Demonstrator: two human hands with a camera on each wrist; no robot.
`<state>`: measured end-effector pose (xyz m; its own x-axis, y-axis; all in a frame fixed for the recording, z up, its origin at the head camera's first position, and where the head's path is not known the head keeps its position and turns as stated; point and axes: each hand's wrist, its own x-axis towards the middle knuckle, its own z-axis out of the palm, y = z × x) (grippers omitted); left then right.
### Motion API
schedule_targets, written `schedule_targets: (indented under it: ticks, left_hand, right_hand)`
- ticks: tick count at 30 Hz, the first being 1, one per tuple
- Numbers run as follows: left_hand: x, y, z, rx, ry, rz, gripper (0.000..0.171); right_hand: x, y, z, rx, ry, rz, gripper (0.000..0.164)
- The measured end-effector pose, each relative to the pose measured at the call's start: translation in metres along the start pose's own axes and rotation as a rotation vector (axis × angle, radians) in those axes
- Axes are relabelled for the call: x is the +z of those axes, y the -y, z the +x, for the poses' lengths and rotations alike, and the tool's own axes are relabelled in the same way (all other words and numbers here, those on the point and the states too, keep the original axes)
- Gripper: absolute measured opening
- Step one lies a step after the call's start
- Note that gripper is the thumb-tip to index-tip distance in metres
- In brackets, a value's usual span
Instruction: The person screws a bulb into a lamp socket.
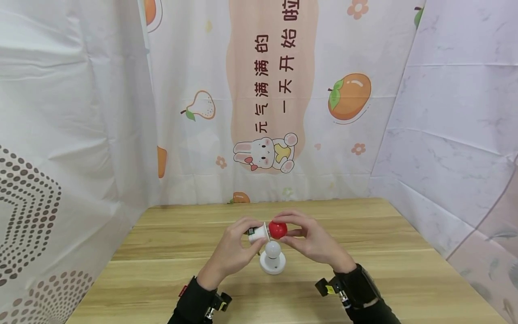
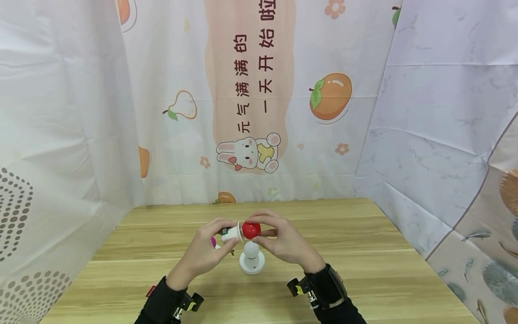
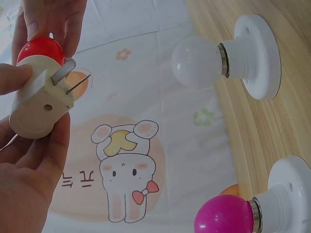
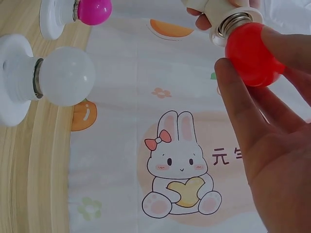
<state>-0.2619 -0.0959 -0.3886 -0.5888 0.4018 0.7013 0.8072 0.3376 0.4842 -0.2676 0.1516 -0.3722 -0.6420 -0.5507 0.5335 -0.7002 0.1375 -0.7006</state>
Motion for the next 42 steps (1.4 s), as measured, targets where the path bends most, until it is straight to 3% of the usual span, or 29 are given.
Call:
schedule_targets:
  ticks: [5, 19, 27, 34, 39, 42]
  left_hand:
    - [0.0, 0.0, 0.0, 0.004, 0.002, -0.005, 0.03]
    - [0.0, -0.001, 0.0, -0.013, 0.013, -0.008, 0.031]
    - [-0.001, -0.001, 0.0, -0.028, 0.021, -0.003, 0.031]
    - [-0.001, -0.002, 0.0, -0.033, 0.021, 0.001, 0.031]
    - [-0.001, -0.001, -0.001, -0.04, 0.021, -0.004, 0.031]
    - [-0.001, -0.001, -0.001, -0.046, 0.021, -0.005, 0.031]
  right_hand:
    - [0.001, -0.001, 0.0, 0.019, -0.01, -0.004, 0.042]
    - [0.002, 0.003, 0.001, 0.201, -0.023, -0.015, 0.042]
    - [0.003, 0.006, 0.002, 0.262, -0.029, -0.045, 0.041]
    - [0.006, 0.006, 0.003, 0.257, -0.039, -0.037, 0.044]
    - [0.01, 0.006, 0.003, 0.204, -0.079, -0.009, 0.045]
    - [0.012, 0.007, 0.003, 0.148, -0.119, 0.012, 0.036]
